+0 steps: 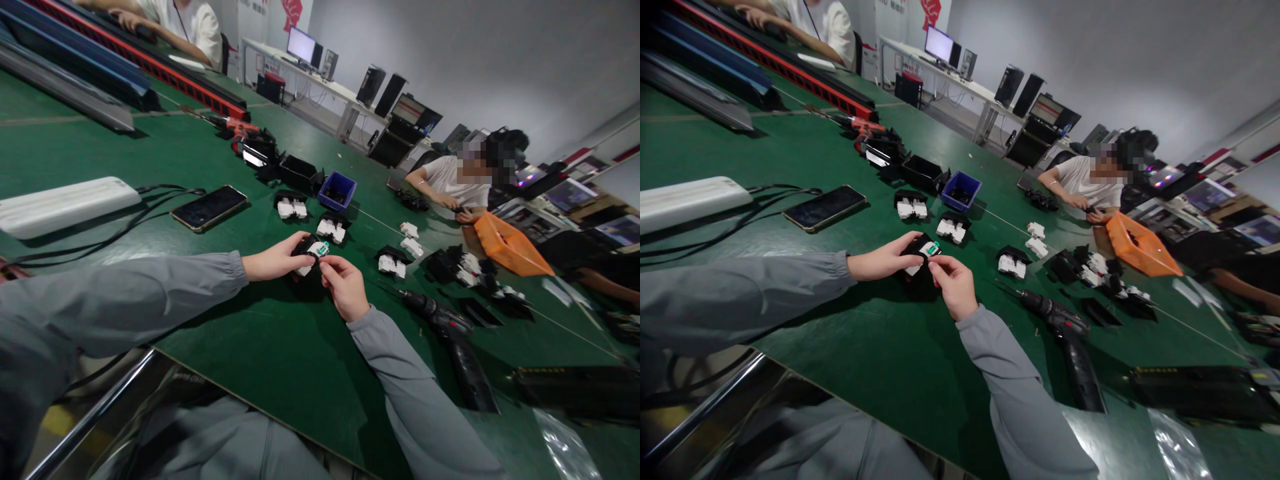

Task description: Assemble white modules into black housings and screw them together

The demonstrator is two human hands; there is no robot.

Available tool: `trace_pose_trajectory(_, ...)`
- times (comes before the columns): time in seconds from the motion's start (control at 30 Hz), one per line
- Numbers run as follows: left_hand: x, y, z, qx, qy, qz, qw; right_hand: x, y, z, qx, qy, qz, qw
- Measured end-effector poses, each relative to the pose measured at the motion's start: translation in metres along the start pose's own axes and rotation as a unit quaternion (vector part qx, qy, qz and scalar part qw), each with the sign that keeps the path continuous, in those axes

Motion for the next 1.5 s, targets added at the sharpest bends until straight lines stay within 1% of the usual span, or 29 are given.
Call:
trace_pose_trajectory(0.1,0.001,0.0,-0.001,-0.003,0.013,0.017,1.0,-0.002,0.001,-0.001,0.003,-0.008,-0.008,1.0)
trace_pose_trajectory(0.2,0.002,0.001,-0.001,-0.009,0.02,0.047,0.999,-0.002,0.003,-0.002,-0.007,-0.004,0.003,1.0)
trace_pose_trajectory(0.3,0.007,0.002,-0.002,-0.022,0.054,0.07,0.996,-0.001,0.006,-0.003,-0.025,0.006,0.011,1.0)
trace_pose_trajectory(0.37,0.01,0.003,-0.002,-0.036,0.079,0.073,0.994,0.0,0.007,-0.004,-0.03,0.014,0.009,0.999)
trace_pose_trajectory(0.43,0.01,0.004,-0.003,-0.045,0.091,0.067,0.993,0.002,0.007,-0.004,-0.033,0.02,0.008,0.999)
trace_pose_trajectory(0.5,0.011,0.005,-0.002,-0.043,0.095,0.061,0.993,0.003,0.007,-0.004,-0.037,0.022,0.012,0.999)
trace_pose_trajectory(0.6,0.013,0.003,-0.002,-0.024,0.109,0.07,0.991,0.002,0.006,-0.005,-0.029,0.018,0.026,0.999)
trace_pose_trajectory(0.67,0.016,0.0,-0.002,-0.004,0.119,0.084,0.989,-0.002,0.003,-0.005,-0.01,0.003,0.03,1.0)
trace_pose_trajectory(0.73,0.018,-0.004,-0.002,0.015,0.13,0.107,0.986,-0.01,0.001,-0.007,0.014,-0.028,0.015,0.999)
trace_pose_trajectory(0.87,0.023,-0.007,-0.005,0.028,0.168,0.197,0.965,-0.027,0.002,-0.014,0.053,-0.091,-0.06,0.993)
trace_pose_trajectory(1.0,0.024,-0.004,-0.008,0.011,0.19,0.262,0.946,-0.03,0.011,-0.02,0.037,-0.1,-0.119,0.987)
trace_pose_trajectory(1.1,0.021,-0.002,-0.01,0.0,0.176,0.292,0.94,-0.032,0.014,-0.025,0.033,-0.11,-0.171,0.979)
trace_pose_trajectory(1.2,0.021,-0.001,-0.01,-0.007,0.169,0.317,0.933,-0.038,0.015,-0.028,0.043,-0.131,-0.22,0.966)
trace_pose_trajectory(1.37,0.022,0.0,-0.011,-0.014,0.179,0.339,0.924,-0.048,0.014,-0.032,0.07,-0.183,-0.26,0.945)
trace_pose_trajectory(1.5,0.022,0.003,-0.011,-0.021,0.185,0.355,0.916,-0.054,0.017,-0.035,0.059,-0.23,-0.291,0.927)
Point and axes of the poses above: each hand's wrist, its own z-axis towards the middle knuckle, its own y-axis out of the palm, x = y × z, the point moved 7 cm from there along z, towards the middle knuckle, and after that the axes turned 9 degrees about -z, right-handed, at the moved point
